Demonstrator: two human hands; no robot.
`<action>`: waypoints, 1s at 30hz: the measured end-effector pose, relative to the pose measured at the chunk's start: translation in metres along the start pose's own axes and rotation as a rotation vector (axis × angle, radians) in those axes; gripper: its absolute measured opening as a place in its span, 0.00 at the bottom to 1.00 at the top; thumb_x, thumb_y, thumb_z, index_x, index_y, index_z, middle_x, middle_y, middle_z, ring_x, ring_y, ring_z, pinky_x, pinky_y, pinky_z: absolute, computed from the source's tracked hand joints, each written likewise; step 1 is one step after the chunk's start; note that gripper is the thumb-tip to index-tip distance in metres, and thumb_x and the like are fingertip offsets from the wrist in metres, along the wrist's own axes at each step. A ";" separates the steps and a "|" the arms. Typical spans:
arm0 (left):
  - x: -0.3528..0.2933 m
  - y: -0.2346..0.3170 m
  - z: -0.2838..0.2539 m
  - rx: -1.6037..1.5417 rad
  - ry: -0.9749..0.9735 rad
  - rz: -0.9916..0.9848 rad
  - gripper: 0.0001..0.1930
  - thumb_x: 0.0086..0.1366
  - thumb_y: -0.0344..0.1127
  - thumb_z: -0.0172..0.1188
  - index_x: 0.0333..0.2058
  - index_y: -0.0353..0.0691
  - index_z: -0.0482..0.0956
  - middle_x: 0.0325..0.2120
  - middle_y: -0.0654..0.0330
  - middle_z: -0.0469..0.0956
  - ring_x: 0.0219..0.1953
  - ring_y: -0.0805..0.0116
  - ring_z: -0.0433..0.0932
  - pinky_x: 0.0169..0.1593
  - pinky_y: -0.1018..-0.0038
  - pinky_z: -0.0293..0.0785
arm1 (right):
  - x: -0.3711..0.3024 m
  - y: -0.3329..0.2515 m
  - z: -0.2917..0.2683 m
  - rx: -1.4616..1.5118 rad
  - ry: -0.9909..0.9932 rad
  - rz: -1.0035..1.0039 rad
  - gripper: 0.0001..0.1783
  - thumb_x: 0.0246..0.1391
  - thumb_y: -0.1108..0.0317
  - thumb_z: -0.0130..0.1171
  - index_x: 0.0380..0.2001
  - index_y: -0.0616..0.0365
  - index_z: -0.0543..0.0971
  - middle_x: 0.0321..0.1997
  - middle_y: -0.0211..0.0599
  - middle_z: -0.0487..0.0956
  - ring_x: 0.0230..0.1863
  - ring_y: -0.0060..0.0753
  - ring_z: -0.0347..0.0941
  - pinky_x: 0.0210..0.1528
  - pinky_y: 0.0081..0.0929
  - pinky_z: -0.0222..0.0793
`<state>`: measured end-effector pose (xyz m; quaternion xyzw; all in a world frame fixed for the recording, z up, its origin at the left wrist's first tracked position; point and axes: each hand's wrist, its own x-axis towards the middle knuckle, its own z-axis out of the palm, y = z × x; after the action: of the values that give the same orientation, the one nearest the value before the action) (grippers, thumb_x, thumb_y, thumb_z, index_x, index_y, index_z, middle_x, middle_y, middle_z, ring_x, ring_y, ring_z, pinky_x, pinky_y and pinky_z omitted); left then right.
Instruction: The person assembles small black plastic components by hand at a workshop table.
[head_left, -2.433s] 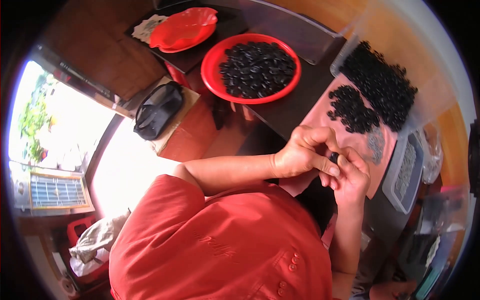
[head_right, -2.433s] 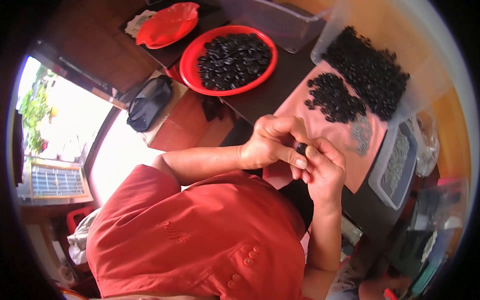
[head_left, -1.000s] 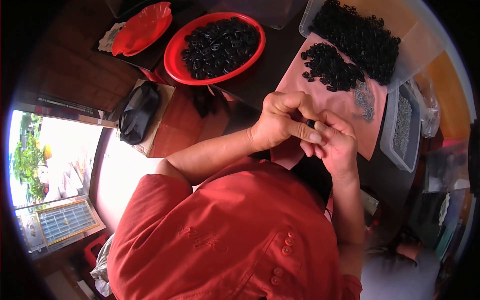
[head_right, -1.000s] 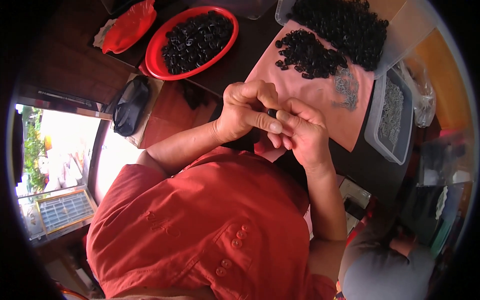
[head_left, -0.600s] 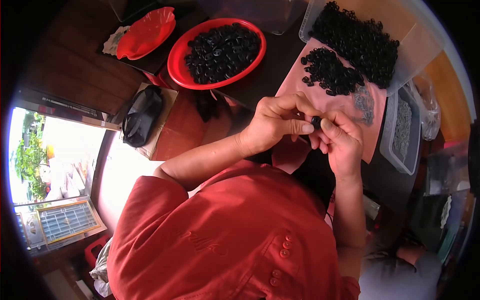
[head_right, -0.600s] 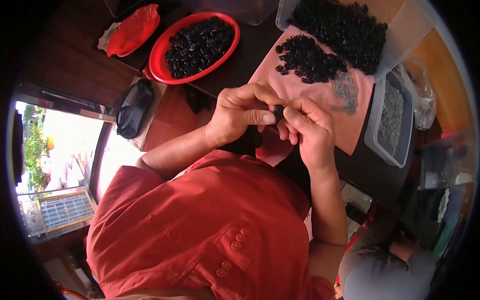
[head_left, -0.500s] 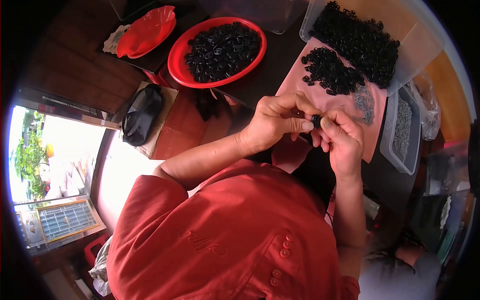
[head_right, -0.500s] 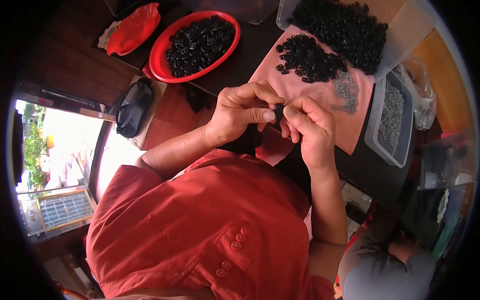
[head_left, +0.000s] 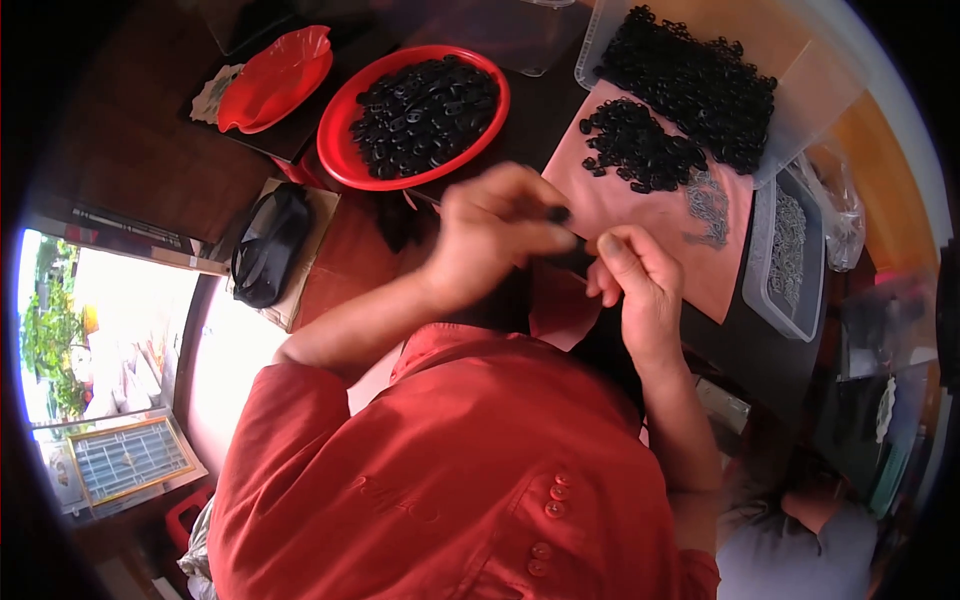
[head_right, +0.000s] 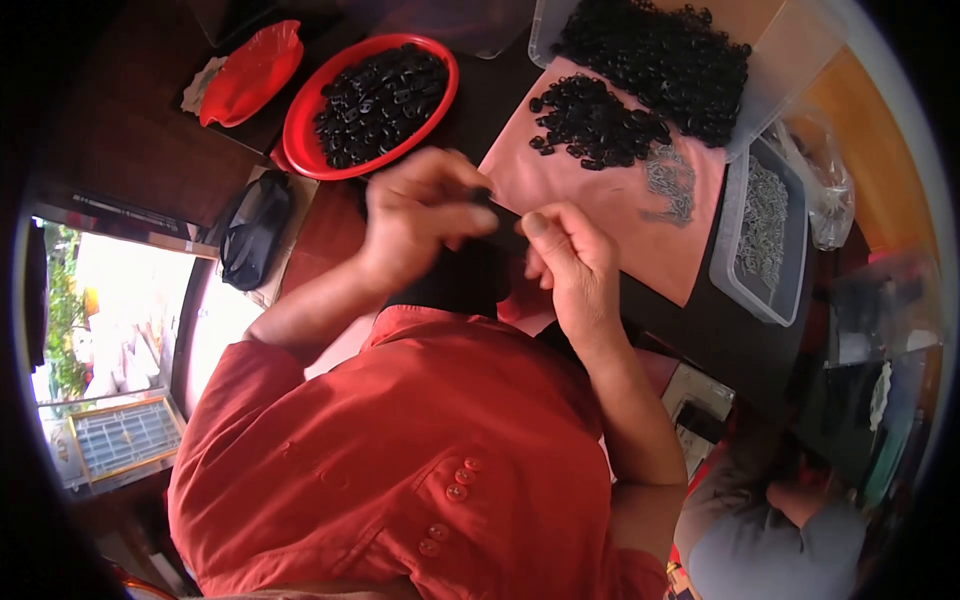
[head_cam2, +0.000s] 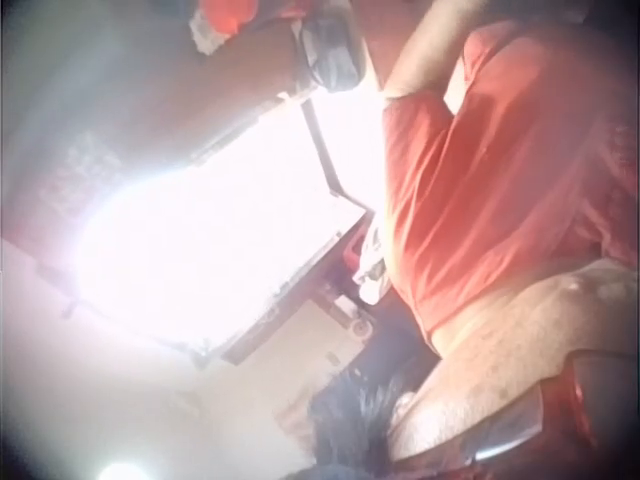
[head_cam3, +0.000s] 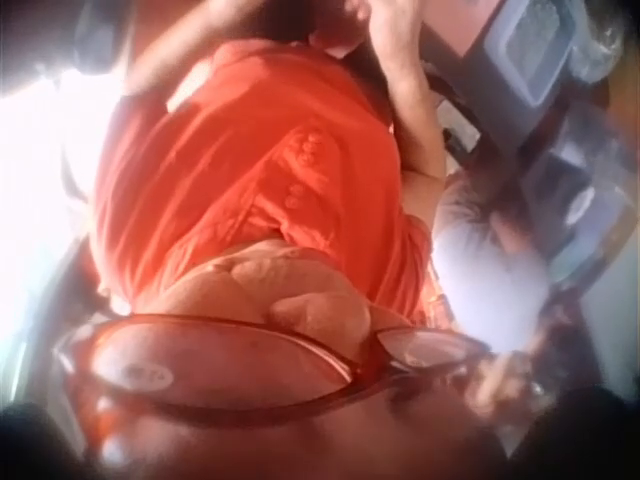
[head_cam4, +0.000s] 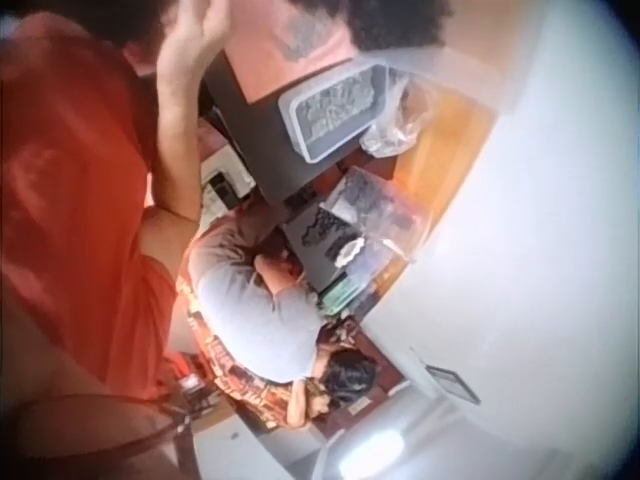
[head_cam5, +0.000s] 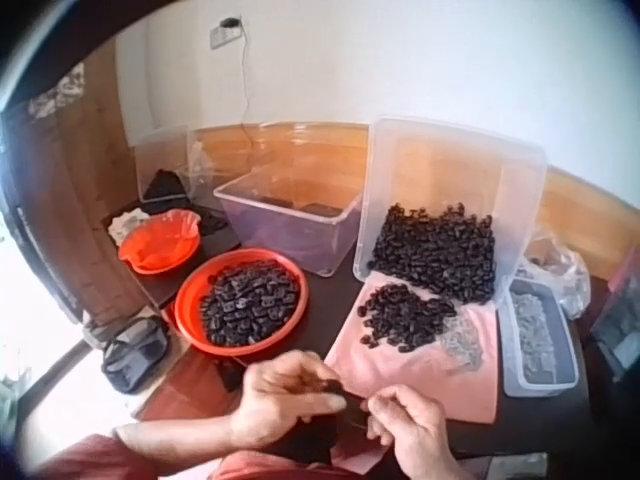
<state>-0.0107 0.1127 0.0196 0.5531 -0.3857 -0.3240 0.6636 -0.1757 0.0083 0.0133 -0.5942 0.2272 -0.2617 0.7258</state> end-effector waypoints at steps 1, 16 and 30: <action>0.006 0.020 -0.009 0.140 0.116 -0.049 0.11 0.51 0.25 0.70 0.34 0.40 0.80 0.21 0.69 0.76 0.22 0.84 0.72 0.22 0.85 0.66 | -0.001 -0.001 -0.010 -0.213 0.100 -0.126 0.10 0.62 0.65 0.58 0.30 0.60 0.77 0.19 0.22 0.68 0.20 0.13 0.62 0.23 0.14 0.57; 0.086 -0.006 0.026 0.863 -0.291 0.812 0.08 0.50 0.23 0.64 0.32 0.35 0.78 0.27 0.54 0.73 0.31 0.55 0.75 0.34 0.65 0.72 | 0.008 -0.014 -0.080 -0.309 0.464 -0.314 0.04 0.57 0.72 0.61 0.30 0.61 0.78 0.24 0.20 0.72 0.25 0.10 0.63 0.27 0.12 0.58; 0.087 -0.045 0.095 1.189 -0.290 0.687 0.04 0.53 0.27 0.60 0.28 0.36 0.75 0.26 0.57 0.73 0.28 0.64 0.76 0.30 0.66 0.75 | 0.000 -0.008 -0.087 -0.246 0.434 -0.304 0.03 0.56 0.76 0.61 0.34 0.62 0.79 0.27 0.24 0.76 0.25 0.09 0.66 0.25 0.11 0.59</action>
<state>-0.0508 -0.0159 -0.0030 0.6202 -0.7350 0.0992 0.2555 -0.2327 -0.0578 0.0048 -0.6351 0.3155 -0.4587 0.5354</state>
